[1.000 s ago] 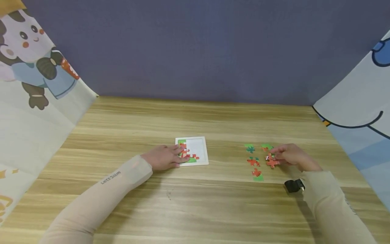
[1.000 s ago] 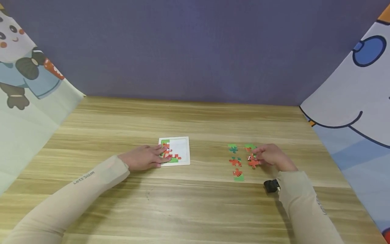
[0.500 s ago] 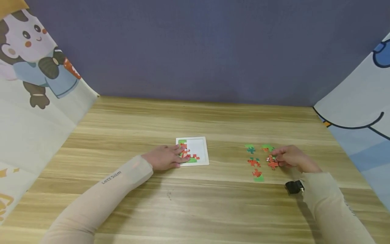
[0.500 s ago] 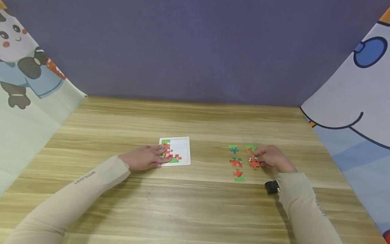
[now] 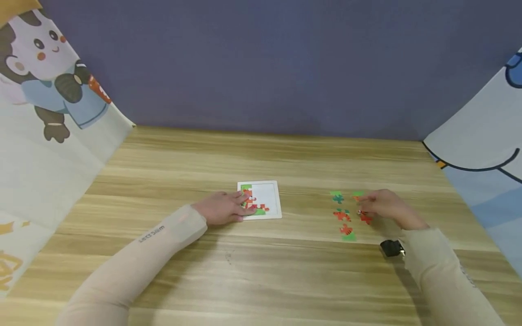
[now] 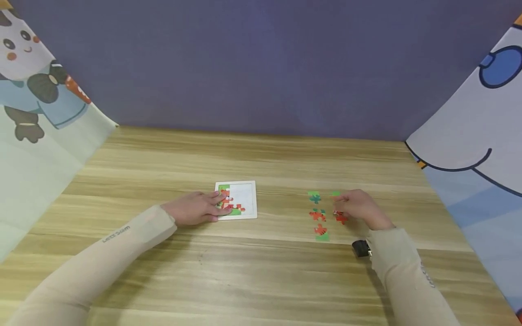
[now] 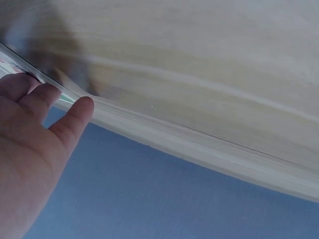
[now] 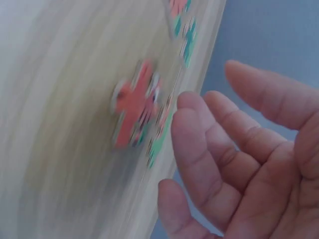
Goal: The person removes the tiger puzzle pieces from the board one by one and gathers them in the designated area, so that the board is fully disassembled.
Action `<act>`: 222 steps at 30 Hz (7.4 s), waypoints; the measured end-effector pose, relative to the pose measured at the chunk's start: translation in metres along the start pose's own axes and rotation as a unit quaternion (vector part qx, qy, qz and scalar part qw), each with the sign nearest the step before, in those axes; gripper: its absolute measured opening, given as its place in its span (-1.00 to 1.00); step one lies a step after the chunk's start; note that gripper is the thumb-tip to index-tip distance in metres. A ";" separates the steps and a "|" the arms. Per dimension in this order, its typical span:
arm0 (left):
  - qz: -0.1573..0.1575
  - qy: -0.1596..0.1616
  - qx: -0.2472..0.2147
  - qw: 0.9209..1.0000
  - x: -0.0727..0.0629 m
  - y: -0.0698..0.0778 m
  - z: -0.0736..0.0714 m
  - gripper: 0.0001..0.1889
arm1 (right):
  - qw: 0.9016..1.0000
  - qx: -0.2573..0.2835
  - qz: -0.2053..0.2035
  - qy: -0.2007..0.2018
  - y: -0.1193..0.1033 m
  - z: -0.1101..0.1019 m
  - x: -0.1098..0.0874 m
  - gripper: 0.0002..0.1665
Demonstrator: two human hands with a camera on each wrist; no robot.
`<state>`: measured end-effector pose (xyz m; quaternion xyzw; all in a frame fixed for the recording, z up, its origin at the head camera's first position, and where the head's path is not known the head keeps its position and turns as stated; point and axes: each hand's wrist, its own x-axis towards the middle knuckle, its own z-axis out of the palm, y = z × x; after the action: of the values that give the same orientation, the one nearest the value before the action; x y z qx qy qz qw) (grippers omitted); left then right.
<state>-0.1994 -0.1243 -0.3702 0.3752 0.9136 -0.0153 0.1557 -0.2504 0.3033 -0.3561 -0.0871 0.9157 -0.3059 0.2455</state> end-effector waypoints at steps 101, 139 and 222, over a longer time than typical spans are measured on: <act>-0.109 -0.041 -0.061 0.991 0.027 -0.016 -0.009 -0.14 | 0.963 -0.227 -0.144 -0.027 -0.181 0.127 0.057 -0.71; -0.114 -0.044 -0.056 0.991 0.030 -0.013 -0.007 -0.14 | 0.984 -0.070 -0.166 0.011 -0.142 0.097 0.049 -0.95; -0.131 -0.072 -0.074 0.986 0.032 -0.014 -0.015 -0.04 | 0.998 0.031 -0.032 -0.035 0.033 0.000 -0.039 -0.86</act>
<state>-0.2341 -0.1103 -0.3660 0.2377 0.9399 0.0051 0.2449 -0.2169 0.3411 -0.3604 -0.1198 0.8932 -0.3389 0.2701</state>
